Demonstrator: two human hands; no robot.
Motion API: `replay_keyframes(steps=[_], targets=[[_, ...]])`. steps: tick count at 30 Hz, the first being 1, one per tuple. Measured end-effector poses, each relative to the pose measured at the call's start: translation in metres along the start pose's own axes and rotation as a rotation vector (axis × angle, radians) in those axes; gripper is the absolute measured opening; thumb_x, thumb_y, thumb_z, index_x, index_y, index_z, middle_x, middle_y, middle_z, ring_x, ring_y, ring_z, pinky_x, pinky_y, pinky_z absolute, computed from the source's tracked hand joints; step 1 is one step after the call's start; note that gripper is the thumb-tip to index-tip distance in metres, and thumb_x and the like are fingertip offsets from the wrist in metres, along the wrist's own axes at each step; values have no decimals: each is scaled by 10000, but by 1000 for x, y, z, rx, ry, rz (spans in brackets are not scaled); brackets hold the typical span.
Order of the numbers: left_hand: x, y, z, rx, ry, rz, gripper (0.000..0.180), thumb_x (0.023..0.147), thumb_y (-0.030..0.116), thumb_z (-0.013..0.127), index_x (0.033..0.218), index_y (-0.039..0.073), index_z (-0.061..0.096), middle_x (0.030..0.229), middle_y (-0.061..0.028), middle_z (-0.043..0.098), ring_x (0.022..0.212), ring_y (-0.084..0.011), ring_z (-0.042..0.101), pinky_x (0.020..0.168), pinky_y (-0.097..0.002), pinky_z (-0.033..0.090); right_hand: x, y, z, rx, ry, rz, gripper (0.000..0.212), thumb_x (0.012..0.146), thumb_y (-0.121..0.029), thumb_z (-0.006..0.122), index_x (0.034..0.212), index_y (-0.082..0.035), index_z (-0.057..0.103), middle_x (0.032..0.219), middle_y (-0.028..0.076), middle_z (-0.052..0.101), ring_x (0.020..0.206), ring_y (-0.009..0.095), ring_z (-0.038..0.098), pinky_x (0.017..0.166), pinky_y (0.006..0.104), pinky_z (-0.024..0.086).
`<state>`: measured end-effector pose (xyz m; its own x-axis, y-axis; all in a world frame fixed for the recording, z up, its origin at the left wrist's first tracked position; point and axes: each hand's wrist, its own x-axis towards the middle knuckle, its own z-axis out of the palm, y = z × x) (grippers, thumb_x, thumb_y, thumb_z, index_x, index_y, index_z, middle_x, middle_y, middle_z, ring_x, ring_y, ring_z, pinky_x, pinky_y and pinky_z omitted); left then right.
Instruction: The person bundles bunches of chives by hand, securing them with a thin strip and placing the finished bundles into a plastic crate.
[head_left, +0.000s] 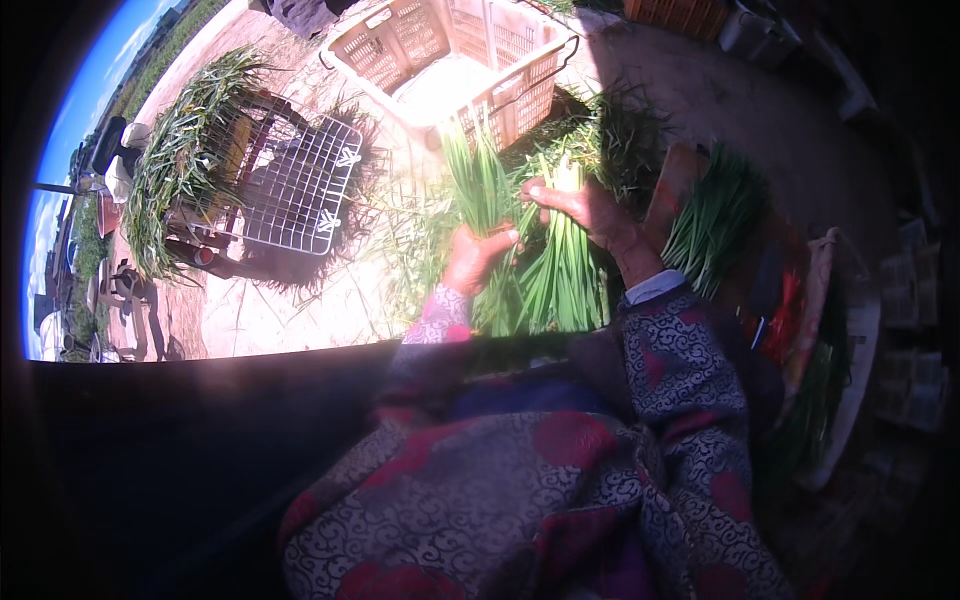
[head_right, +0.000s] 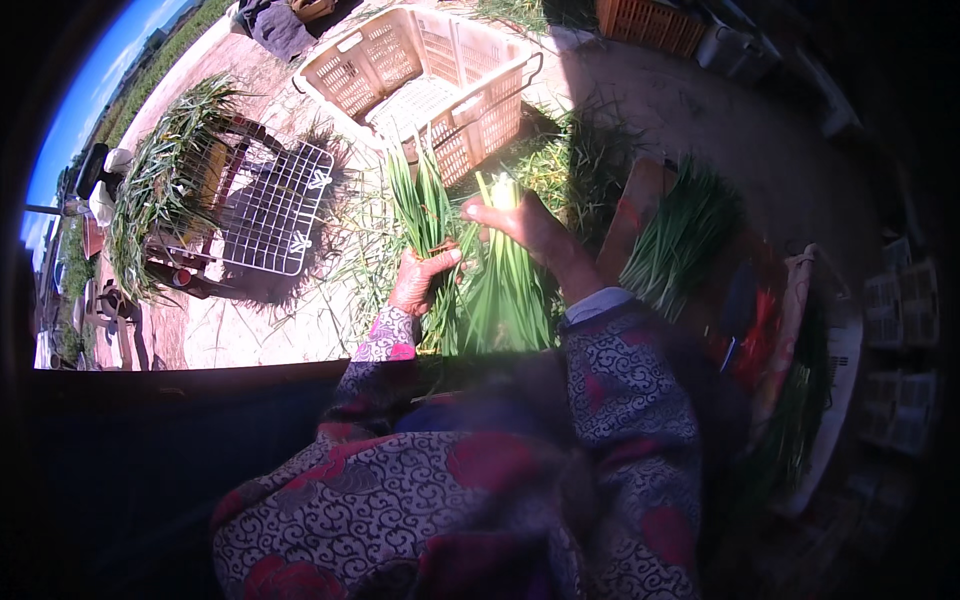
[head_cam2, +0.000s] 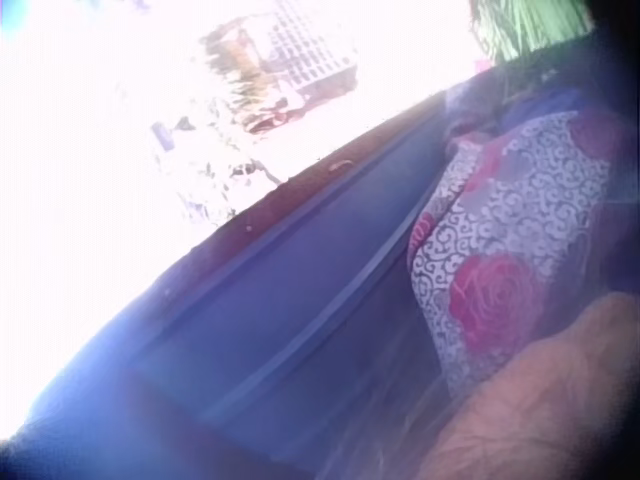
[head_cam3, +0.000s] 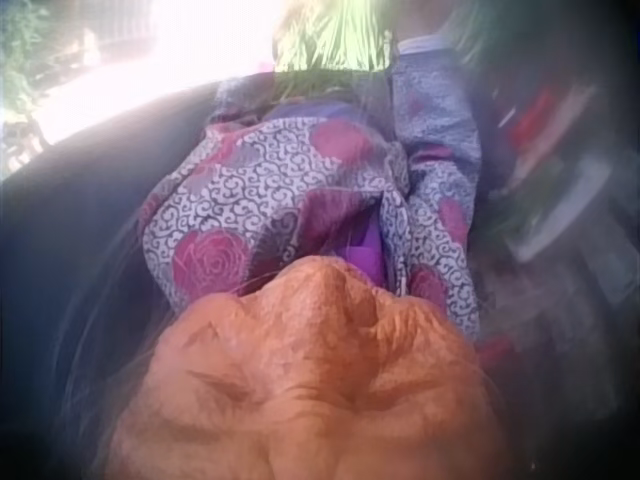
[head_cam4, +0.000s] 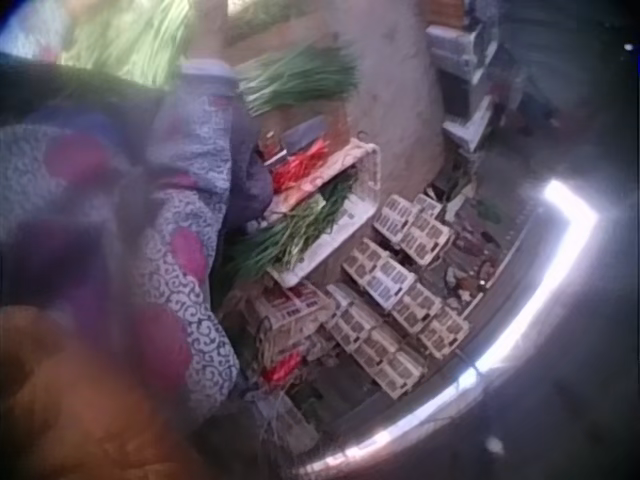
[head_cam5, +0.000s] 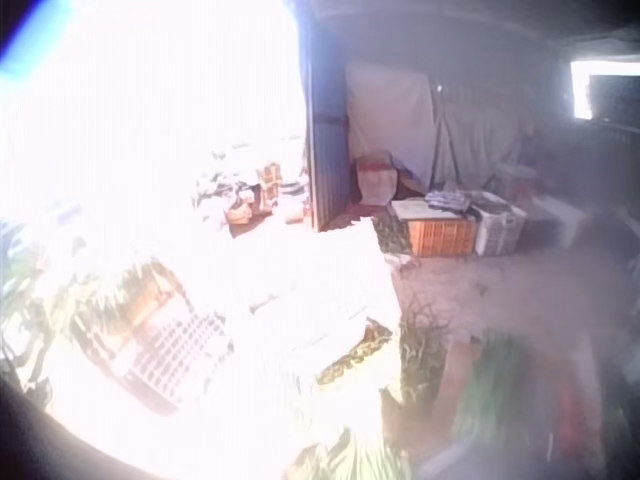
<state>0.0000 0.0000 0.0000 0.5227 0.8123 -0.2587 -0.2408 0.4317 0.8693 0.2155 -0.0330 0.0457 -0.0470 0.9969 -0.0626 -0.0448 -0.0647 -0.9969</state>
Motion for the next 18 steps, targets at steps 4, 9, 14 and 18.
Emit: replay_keyframes(steps=[4,9,14,18], targets=[[2,-9,18,-91,-205,-6,439,805,40,745,1197,-29,558,1051,-152,685,957,-247,682,843,-388,565,-12,-25,-39,-94,51,53,292,905,-301,684,950,-13,703,863,47,711,804,123,635,763,296,505],[-16,20,-33,10,-398,-194,375,825,62,735,1140,4,538,1079,-227,669,860,-295,708,587,-357,570,-7,-2,-52,85,411,42,273,849,-324,726,858,-51,720,774,61,693,619,139,611,615,292,500],[-22,6,0,-7,-456,-262,382,845,69,714,1177,-31,554,1050,-233,668,753,-258,696,512,-301,514,-3,-9,-33,188,320,9,245,822,-182,777,993,-40,673,800,21,660,625,114,613,550,273,506],[-22,-2,8,-29,-347,-222,361,906,149,665,1171,-86,596,805,-154,655,587,-183,597,492,-273,449,-8,-19,-28,71,269,33,259,795,-162,784,995,-47,667,819,17,648,654,116,613,571,269,506]])
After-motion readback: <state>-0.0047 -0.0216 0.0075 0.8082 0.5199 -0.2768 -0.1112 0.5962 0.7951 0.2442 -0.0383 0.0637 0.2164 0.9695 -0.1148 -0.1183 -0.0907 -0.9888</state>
